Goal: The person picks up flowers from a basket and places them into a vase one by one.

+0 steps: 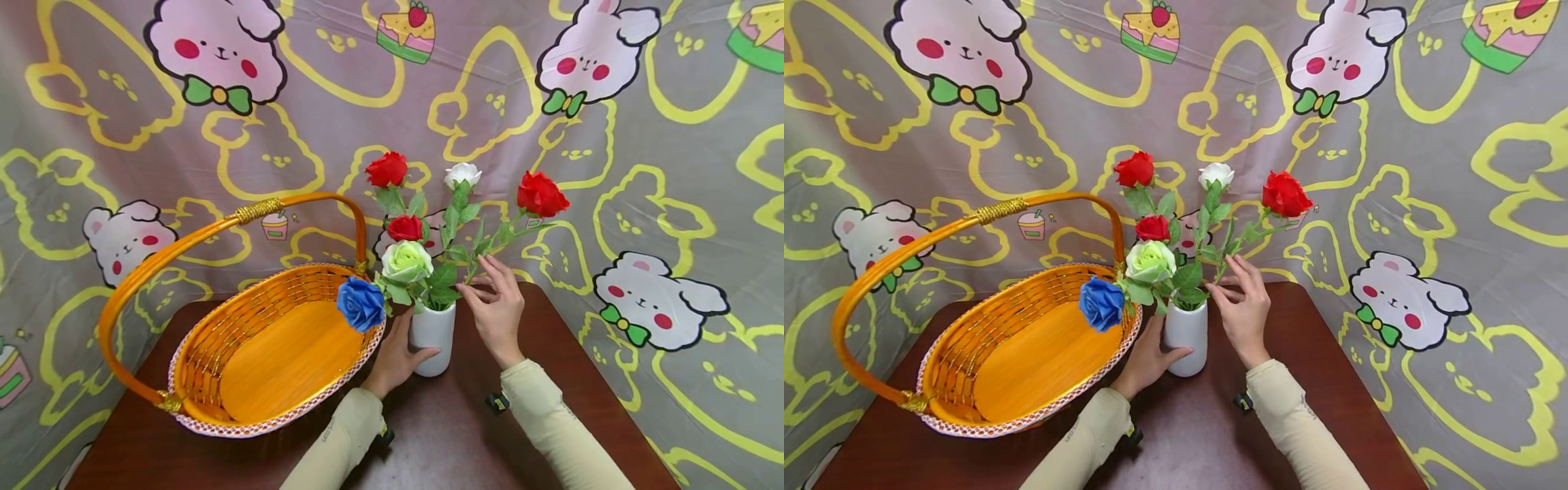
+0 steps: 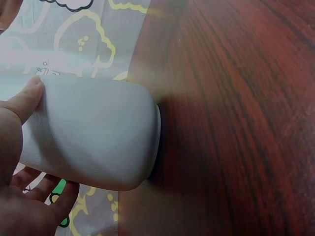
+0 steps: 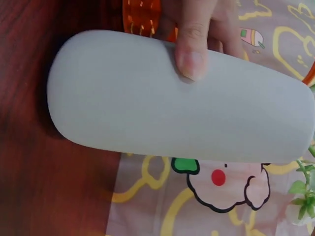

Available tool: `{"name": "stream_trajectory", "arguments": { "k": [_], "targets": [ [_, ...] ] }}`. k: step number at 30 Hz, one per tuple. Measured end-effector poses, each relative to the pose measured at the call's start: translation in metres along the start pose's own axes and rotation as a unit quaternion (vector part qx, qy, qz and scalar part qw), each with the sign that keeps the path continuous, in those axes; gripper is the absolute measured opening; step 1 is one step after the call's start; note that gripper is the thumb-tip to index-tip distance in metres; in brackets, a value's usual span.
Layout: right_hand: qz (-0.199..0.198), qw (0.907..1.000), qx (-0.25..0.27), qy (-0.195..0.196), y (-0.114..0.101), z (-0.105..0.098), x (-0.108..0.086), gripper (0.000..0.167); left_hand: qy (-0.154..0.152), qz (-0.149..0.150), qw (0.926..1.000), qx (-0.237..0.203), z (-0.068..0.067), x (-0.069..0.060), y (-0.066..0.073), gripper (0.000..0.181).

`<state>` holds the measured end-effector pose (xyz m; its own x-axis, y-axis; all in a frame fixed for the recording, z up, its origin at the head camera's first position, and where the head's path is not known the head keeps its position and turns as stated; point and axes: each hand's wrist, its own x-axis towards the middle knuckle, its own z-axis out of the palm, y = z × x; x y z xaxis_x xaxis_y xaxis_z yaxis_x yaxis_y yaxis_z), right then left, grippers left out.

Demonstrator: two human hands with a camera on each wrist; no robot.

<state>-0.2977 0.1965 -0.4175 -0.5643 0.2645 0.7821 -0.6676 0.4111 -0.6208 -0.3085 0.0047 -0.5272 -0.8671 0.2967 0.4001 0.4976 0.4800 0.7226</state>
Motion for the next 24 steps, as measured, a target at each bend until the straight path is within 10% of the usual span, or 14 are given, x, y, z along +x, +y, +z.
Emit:
{"name": "stream_trajectory", "arguments": {
  "k": [24],
  "targets": [
    [0.037,0.9978,0.025,-0.050,-0.014,0.000,-0.009,0.059,-0.011,-0.018,0.9998,0.007,-0.005,-0.003,-0.001,0.099]
  ]
}}
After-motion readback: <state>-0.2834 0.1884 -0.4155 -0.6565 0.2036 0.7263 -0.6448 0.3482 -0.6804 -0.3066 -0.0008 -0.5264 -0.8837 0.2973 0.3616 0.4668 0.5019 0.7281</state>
